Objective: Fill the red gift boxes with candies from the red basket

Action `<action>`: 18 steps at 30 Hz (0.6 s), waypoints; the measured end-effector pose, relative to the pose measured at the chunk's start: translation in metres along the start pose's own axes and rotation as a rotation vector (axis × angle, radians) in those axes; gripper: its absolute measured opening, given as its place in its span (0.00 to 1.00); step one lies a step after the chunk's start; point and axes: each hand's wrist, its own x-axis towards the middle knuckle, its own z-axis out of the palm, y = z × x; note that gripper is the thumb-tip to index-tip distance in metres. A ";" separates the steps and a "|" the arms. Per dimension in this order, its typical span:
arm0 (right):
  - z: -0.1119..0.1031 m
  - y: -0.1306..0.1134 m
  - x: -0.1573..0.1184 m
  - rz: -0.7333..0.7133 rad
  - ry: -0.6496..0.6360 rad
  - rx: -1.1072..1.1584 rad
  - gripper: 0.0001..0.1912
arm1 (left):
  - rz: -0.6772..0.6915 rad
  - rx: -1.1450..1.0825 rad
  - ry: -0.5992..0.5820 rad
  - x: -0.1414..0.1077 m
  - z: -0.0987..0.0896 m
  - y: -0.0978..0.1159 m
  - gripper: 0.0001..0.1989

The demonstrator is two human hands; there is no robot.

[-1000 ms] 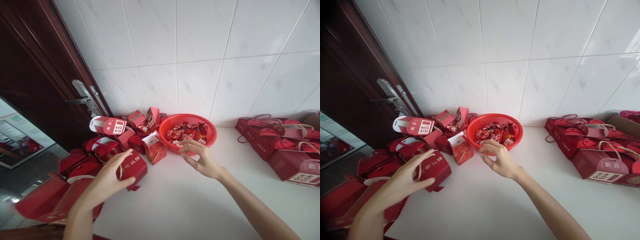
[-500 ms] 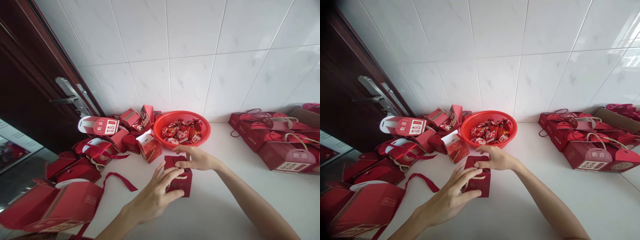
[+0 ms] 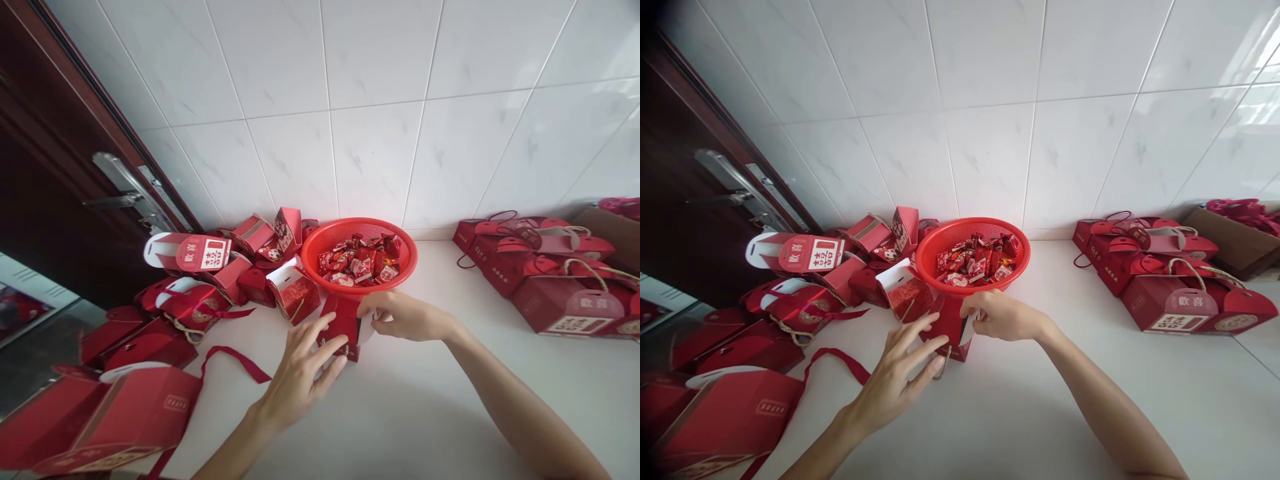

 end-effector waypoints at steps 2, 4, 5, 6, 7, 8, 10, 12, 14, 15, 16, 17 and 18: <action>0.002 -0.001 0.000 0.005 -0.006 -0.001 0.14 | -0.036 0.004 0.049 0.008 0.000 -0.003 0.13; 0.002 -0.001 0.000 0.012 -0.015 -0.005 0.13 | -0.085 0.015 0.096 0.017 0.000 -0.007 0.14; 0.002 -0.001 -0.001 0.014 -0.019 -0.008 0.12 | -0.119 0.023 0.119 0.022 0.001 -0.011 0.14; 0.002 -0.001 -0.001 0.015 -0.024 -0.013 0.11 | -0.155 0.025 0.137 0.026 0.001 -0.014 0.14; 0.001 -0.001 -0.001 0.016 -0.029 -0.020 0.11 | -0.189 0.013 0.143 0.030 0.001 -0.018 0.15; 0.001 -0.002 -0.002 0.018 -0.033 -0.030 0.11 | -0.221 -0.018 0.137 0.033 0.001 -0.022 0.16; -0.001 -0.004 -0.003 0.018 -0.041 -0.053 0.12 | -0.294 -0.116 0.113 0.037 0.001 -0.029 0.17; -0.002 -0.007 -0.004 0.016 -0.046 -0.069 0.12 | -0.384 -0.205 0.096 0.039 0.001 -0.033 0.19; -0.003 -0.009 -0.005 0.008 -0.058 -0.070 0.10 | -0.465 -0.259 0.082 0.038 0.001 -0.035 0.21; -0.004 -0.009 -0.005 0.000 -0.070 -0.068 0.09 | -0.483 -0.289 0.062 0.037 0.001 -0.036 0.20; -0.004 -0.010 -0.005 -0.009 -0.083 -0.067 0.09 | -0.487 -0.327 0.033 0.036 0.002 -0.037 0.20; -0.004 -0.009 -0.005 -0.020 -0.098 -0.068 0.09 | -0.482 -0.363 0.002 0.034 0.003 -0.038 0.19; -0.004 -0.009 -0.006 -0.030 -0.115 -0.069 0.09 | -0.472 -0.391 -0.026 0.033 0.005 -0.039 0.19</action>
